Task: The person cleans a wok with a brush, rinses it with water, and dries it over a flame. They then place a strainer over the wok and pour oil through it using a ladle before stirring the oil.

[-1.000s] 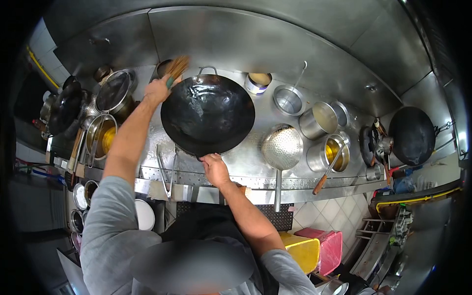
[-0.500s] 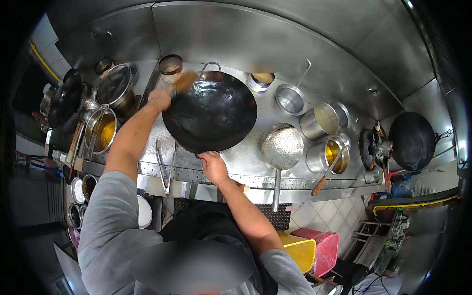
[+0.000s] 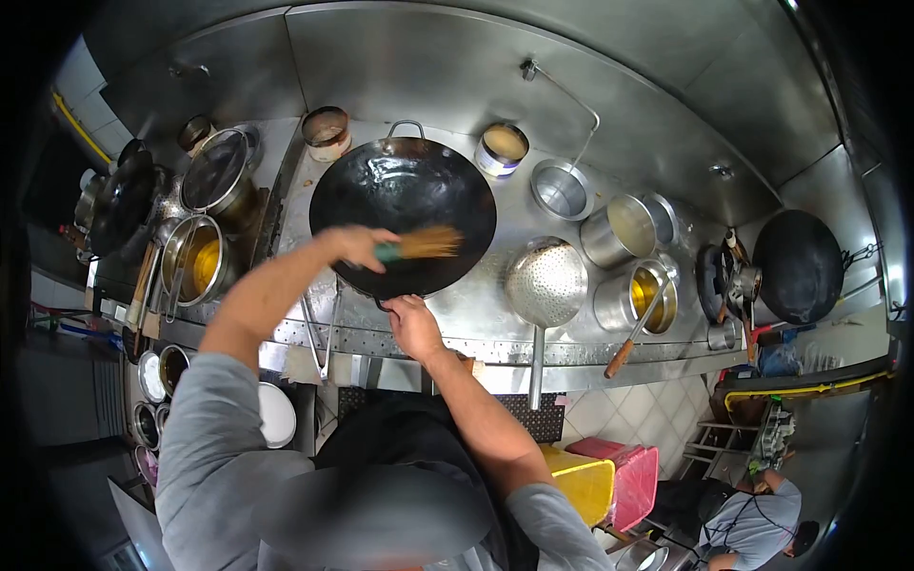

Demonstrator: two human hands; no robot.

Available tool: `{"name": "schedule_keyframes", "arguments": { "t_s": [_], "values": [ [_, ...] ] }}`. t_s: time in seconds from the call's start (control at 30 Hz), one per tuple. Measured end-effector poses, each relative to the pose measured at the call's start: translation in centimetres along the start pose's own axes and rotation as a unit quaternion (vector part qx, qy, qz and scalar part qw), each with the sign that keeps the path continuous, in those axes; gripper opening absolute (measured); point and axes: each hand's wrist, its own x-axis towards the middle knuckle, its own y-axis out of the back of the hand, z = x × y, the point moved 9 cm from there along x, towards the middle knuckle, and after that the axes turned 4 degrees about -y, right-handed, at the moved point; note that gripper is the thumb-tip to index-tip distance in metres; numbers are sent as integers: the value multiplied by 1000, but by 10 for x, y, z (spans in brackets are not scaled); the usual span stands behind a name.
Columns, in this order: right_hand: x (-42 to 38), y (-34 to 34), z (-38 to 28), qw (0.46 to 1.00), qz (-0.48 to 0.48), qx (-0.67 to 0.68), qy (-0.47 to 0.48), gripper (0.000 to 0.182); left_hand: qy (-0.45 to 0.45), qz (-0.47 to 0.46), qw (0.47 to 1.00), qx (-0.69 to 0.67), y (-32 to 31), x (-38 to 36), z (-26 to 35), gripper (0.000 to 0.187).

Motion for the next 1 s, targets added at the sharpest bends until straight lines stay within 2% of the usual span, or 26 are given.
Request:
{"name": "schedule_keyframes", "arguments": {
  "t_s": [0.03,0.07,0.1,0.13,0.17,0.2,0.27,0.33,0.37,0.4,0.47,0.53,0.6,0.63,0.67,0.7,0.73,0.77,0.8,0.87,0.93,1.0],
  "values": [
    [0,0,-1,1000,1,1,7,17,96,-20,987,125,27,-17,-36,82],
    [-1,0,-2,1000,0,0,7,17,243,49,946,207,57,-27,-87,72],
    [-1,-1,-1,1000,-2,0,-5,17,304,227,920,97,101,-51,-109,43],
    [0,-2,0,1000,-3,0,-17,17,297,312,897,101,129,-60,-106,43],
    [1,-2,-1,1000,-3,0,-20,17,323,356,874,70,148,-74,-87,53],
    [-1,-1,-4,1000,5,-19,-20,17,324,351,876,66,139,-65,-80,53],
    [2,1,-6,999,12,-38,-11,17,308,375,873,-37,127,-49,-77,75],
    [0,-5,2,998,-3,-46,-36,16,299,317,891,-129,63,-1,-75,77],
    [0,-7,5,998,-3,-47,-35,16,285,267,911,-130,33,22,-55,81],
    [-2,-8,6,999,1,-46,-26,16,192,184,958,-109,4,51,-24,83],
    [0,-8,4,999,5,-45,-17,15,94,144,954,-244,-22,58,47,86],
    [0,-5,2,998,1,-54,-11,15,-13,165,977,-134,-25,55,51,84],
    [-1,-2,-3,998,0,-53,-27,15,47,74,996,23,5,22,5,83],
    [1,0,-3,998,-3,-52,-39,14,146,67,983,94,22,15,-42,82],
    [1,0,-3,998,-1,-53,-37,14,266,135,947,123,56,-7,-77,79],
    [-2,-1,-1,998,-4,-47,-42,14,310,282,902,100,75,-7,-127,76],
    [-1,-2,3,998,-7,-41,-46,13,308,334,890,42,109,-37,-95,75],
    [-1,-2,4,998,-5,-40,-49,13,297,394,869,-35,121,-41,-96,76],
    [-3,-2,2,998,4,-51,-28,13,297,391,871,-34,119,-35,-89,76],
    [-1,1,1,998,19,-63,-5,13,291,491,814,-110,127,-29,-75,80],
    [-1,-1,4,999,7,-45,-5,13,277,445,835,-171,96,16,-76,85],
    [-2,0,6,999,12,-47,-2,13,258,332,889,-180,45,60,-49,87]
  ]
}}
